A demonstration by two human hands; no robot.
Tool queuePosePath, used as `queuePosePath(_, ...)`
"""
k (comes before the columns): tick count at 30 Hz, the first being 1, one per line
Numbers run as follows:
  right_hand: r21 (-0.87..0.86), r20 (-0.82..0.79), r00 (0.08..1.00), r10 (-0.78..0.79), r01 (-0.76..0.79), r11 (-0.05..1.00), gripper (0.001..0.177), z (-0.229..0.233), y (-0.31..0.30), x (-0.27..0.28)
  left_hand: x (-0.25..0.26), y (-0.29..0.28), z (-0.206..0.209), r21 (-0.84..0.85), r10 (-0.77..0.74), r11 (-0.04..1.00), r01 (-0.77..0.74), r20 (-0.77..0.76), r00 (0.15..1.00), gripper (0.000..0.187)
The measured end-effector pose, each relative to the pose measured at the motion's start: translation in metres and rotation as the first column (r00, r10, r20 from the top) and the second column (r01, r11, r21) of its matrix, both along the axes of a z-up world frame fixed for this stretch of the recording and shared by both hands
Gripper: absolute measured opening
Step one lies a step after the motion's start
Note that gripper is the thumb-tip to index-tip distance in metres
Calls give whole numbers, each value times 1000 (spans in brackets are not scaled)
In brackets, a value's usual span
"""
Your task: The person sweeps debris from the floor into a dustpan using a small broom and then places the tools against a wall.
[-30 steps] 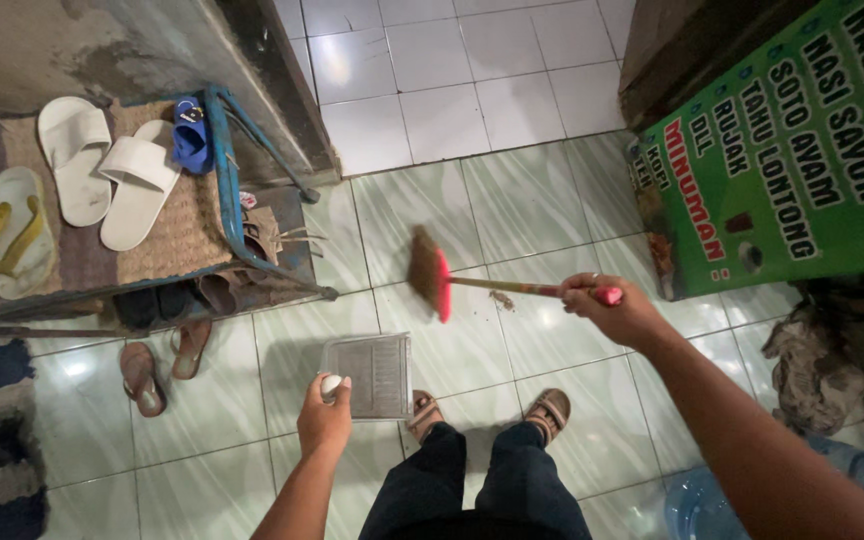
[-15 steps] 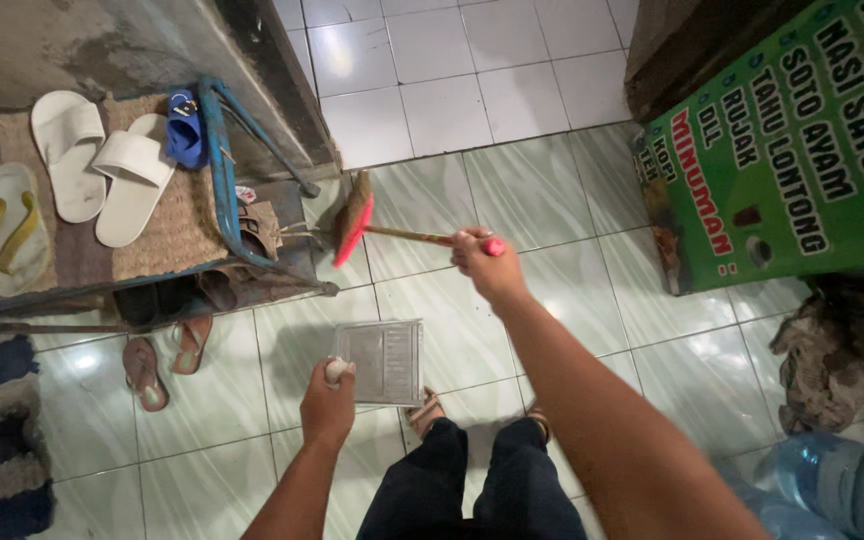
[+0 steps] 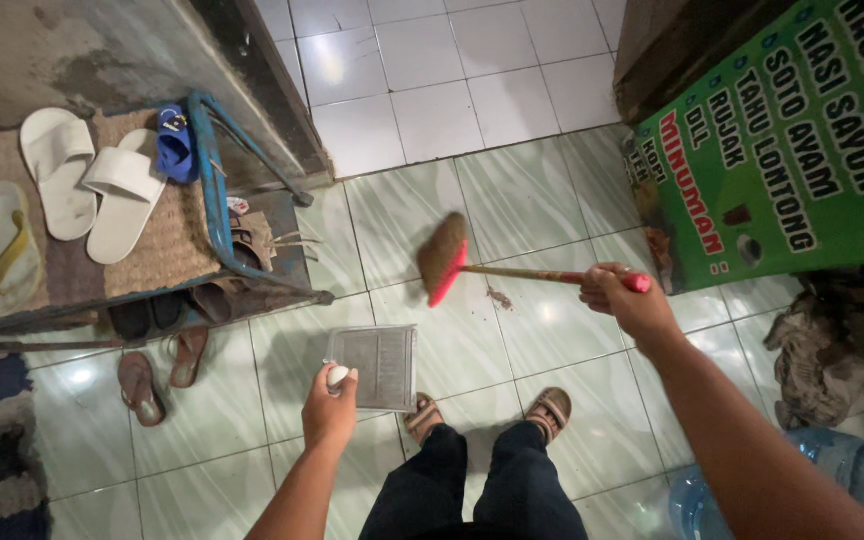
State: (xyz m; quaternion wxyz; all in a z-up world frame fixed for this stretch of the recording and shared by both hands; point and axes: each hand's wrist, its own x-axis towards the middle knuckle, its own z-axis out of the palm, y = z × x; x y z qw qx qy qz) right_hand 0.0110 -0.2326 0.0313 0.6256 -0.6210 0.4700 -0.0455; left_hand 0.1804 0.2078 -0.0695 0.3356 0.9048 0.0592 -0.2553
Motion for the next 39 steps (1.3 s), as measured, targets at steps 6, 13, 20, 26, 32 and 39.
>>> queuePosePath(6, -51, 165, 968, 187, -181, 982, 39, 35, 12, 37, 2, -9, 5, -16, -11, 1000, 10, -50, 999, 57)
queuePosePath(13, 59, 411, 905, 113, -150, 987, 34, -42, 107, 145, 6, -20, 17, -41, -16, 999, 16, 1, 1000, 53)
queuePosePath(20, 108, 214, 976, -46, 23, 994, 31, -101, 125, 134, 3, -20, 19, -47, -8, 999, 7, -21, 1000, 52)
queuePosePath(26, 40, 174, 980, 100, -109, 993, 37, -66, 18, 23, -4, -14, 9, -15, -32, 999, 31, -80, 996, 56)
queuePosePath(32, -25, -50, 979, 199, -201, 979, 40, 0, -25, -48, -16, -18, -12, -18, -105, 994, 104, -21, 994, 55)
queuePosePath(39, -200, -273, 939, 211, -270, 942, 36, 112, -47, -55, -20, -32, -13, -63, -83, 995, 83, 1, 997, 55)
